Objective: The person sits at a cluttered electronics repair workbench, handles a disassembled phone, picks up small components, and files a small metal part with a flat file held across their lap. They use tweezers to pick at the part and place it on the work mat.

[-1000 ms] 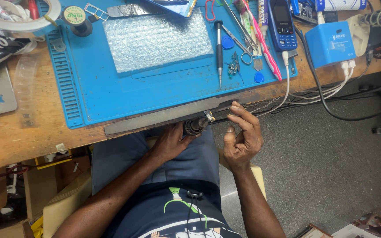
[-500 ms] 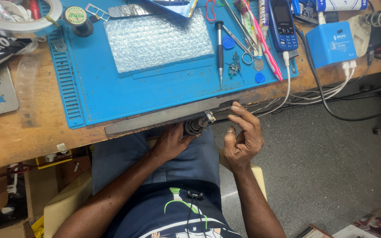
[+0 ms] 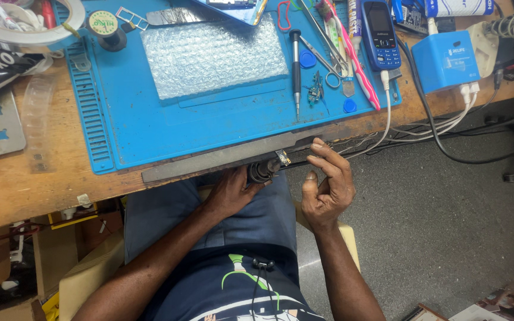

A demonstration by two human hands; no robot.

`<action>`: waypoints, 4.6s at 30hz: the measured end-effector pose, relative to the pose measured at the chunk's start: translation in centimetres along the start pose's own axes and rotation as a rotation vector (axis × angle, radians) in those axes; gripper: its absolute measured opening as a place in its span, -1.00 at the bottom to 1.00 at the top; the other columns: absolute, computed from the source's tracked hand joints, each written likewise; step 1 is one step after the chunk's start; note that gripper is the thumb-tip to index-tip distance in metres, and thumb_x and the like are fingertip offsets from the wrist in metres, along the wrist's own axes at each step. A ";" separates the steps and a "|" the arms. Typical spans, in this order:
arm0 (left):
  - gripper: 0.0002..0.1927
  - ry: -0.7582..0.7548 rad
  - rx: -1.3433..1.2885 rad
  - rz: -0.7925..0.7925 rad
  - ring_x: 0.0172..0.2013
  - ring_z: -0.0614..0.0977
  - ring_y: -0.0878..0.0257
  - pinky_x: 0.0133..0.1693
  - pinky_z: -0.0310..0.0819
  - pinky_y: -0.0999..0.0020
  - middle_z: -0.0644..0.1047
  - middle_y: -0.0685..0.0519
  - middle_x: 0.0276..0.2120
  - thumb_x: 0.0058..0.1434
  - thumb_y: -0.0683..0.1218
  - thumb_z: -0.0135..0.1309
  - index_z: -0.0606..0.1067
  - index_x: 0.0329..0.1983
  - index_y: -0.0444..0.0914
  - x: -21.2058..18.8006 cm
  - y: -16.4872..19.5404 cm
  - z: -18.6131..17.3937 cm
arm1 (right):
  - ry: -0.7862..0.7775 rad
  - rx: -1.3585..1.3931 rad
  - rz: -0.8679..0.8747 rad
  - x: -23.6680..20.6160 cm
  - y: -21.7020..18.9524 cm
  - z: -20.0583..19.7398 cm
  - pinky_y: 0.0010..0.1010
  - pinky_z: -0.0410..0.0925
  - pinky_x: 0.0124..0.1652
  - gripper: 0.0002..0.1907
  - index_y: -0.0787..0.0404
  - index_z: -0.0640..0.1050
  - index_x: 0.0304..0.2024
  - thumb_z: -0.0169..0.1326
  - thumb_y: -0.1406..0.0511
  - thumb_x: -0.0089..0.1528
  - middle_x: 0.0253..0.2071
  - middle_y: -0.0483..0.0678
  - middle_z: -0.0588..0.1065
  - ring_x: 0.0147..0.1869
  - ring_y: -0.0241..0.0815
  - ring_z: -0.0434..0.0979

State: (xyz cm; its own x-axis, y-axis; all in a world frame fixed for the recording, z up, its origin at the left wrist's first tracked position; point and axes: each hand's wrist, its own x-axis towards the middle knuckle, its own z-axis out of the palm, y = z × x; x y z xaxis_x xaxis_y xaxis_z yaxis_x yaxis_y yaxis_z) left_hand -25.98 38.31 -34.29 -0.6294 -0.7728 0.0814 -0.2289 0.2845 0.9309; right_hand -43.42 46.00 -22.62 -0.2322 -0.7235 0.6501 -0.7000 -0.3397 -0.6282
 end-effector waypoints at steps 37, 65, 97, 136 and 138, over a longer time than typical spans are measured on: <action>-0.42 -0.006 0.005 -0.056 -0.45 0.63 0.11 -0.32 0.51 0.08 0.56 -0.11 -0.43 0.25 0.17 0.20 0.40 0.08 -0.37 0.1 0.4 -0.1 | -0.003 -0.011 -0.013 0.2 -0.1 0.1 -0.73 0.24 -0.50 -0.61 0.25 0.56 0.01 -0.02 0.60 0.17 0.23 0.00 0.49 0.14 -0.35 0.61; -0.43 0.082 0.005 0.132 -0.20 0.66 -0.01 -0.21 0.54 0.05 0.58 -0.19 -0.22 0.31 0.13 0.22 0.38 0.10 -0.41 -0.2 0.6 0.2 | -0.009 0.001 -0.007 0.3 -0.3 -0.1 -0.72 0.31 -0.45 -0.60 0.25 0.55 0.01 -0.03 0.60 0.17 0.23 0.01 0.49 0.28 -0.23 0.58; -0.40 -0.030 0.031 -0.093 -0.43 0.64 0.08 -0.33 0.51 0.07 0.56 -0.12 -0.43 0.24 0.18 0.21 0.41 0.07 -0.39 -0.1 0.9 0.0 | 0.001 0.006 -0.018 0.0 0.1 -0.1 -0.75 0.25 -0.52 -0.61 0.25 0.56 0.01 -0.02 0.59 0.17 0.24 -0.01 0.49 0.07 -0.40 0.63; -0.37 0.004 -0.011 -0.056 -0.21 0.68 -0.03 -0.14 0.54 0.01 0.60 -0.20 -0.20 0.23 0.12 0.22 0.35 0.18 -0.37 -0.1 0.6 0.1 | -0.003 0.002 -0.007 0.1 -0.1 -0.1 -0.74 0.23 -0.51 -0.61 0.24 0.55 0.02 -0.02 0.60 0.17 0.24 0.00 0.49 0.12 -0.38 0.62; -0.38 0.009 -0.001 -0.040 -0.20 0.68 -0.03 -0.13 0.54 0.01 0.59 -0.20 -0.21 0.24 0.13 0.22 0.36 0.17 -0.38 0.0 0.5 0.1 | -0.001 0.010 -0.012 0.1 0.0 0.0 -0.74 0.25 -0.50 -0.60 0.24 0.55 0.02 -0.02 0.60 0.17 0.24 0.00 0.49 0.14 -0.37 0.61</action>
State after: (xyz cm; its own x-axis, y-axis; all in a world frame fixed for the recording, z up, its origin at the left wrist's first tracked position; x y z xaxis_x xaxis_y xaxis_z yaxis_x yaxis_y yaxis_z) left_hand -26.16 38.48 -33.87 -0.6133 -0.7885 0.0472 -0.2533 0.2529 0.9337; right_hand -43.43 45.93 -22.50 -0.2235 -0.7201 0.6569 -0.6959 -0.3540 -0.6248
